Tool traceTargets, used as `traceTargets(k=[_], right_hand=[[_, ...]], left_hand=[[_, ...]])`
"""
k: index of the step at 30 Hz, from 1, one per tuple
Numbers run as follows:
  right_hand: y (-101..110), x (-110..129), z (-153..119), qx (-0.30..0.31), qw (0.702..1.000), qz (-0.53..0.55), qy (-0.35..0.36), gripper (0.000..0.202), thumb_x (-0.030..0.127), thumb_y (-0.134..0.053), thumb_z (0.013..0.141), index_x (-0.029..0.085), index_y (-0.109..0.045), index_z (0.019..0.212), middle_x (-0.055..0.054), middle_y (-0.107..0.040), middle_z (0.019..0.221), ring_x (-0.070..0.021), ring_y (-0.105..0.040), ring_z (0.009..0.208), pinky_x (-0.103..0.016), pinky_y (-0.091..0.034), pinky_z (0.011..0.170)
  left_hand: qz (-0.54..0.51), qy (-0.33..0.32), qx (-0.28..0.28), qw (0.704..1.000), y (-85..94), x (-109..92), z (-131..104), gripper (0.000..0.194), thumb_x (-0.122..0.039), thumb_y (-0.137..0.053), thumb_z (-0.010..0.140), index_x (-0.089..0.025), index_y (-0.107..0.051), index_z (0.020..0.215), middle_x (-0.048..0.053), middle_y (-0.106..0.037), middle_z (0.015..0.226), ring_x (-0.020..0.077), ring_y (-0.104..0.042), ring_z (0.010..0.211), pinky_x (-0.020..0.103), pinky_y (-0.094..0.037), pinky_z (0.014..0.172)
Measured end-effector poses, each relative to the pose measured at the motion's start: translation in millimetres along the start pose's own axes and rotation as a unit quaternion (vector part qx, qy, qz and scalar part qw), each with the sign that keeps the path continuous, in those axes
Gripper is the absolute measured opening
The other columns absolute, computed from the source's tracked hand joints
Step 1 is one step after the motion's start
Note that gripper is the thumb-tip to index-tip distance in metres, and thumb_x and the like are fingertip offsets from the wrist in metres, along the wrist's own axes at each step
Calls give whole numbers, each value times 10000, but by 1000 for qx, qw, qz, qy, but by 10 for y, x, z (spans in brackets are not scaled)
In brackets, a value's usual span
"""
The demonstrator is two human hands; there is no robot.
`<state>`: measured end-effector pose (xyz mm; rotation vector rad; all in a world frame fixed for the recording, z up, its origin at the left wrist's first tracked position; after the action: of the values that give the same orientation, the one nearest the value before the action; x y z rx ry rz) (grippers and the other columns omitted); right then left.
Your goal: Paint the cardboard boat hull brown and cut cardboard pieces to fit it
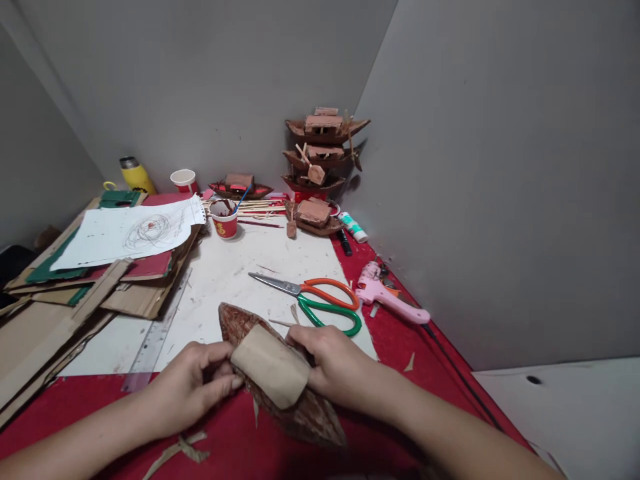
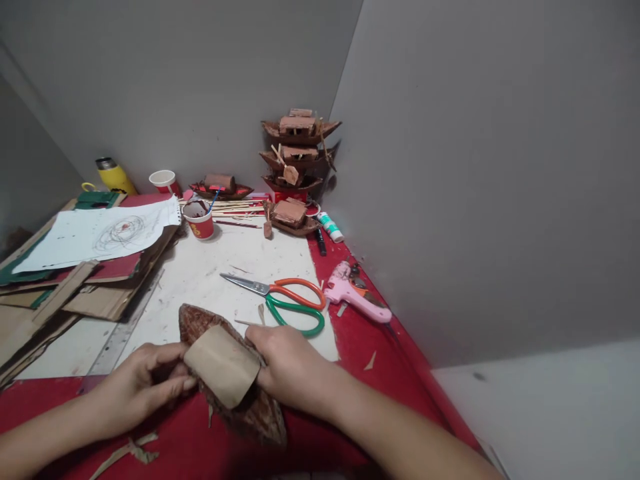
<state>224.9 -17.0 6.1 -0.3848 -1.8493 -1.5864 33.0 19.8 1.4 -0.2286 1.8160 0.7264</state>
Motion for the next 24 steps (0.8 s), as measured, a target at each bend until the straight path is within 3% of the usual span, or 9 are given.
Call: traceTargets(k=[4,9,14,24], right_hand=[[-25,-44,52,-44,999,-4,-27,100,120,-624,717,183,-550,743,-2,-600,646,-130,-487,556,-215,-295,531],[-81,-30,73,-87,995,-19,-49,114,119,-590,729,194,-511,762,5,-575,635,-135,-489,556,-222,-282,528],[-153,12,42,-113,992,-21,-56,121,129,-568,723,213,-488,756,9,-575,624,-144,-477,542,-235,-265,522],[-206,-22,26,-99,992,-46,-68,146,121,-550,702,214,-493,799,-3,-594,625,-171,-517,547,-241,-302,535]], left_hand=[[-24,12,21,999,158,-17,124,186,-311,-546,897,-136,-595,857,-51,-430,655,109,-370,611,211,-328,576],[-109,28,97,989,297,-12,295,251,-374,-647,846,-132,-617,908,-58,-465,638,88,-371,564,190,-304,534],[-134,39,111,984,363,45,370,303,-408,-749,753,-138,-654,855,-16,-601,638,114,-533,555,221,-434,569],[-147,45,118,981,388,132,412,343,-425,-812,678,-150,-681,836,-3,-657,602,121,-584,498,235,-489,546]])
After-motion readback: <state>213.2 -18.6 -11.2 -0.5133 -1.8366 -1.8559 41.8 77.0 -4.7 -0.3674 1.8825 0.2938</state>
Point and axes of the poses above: each hand's wrist, its own z-axis towards the middle knuckle, its own y-axis out of the back of the hand, x = y × z, the point moved 5 cm from there along z, towards the middle knuckle
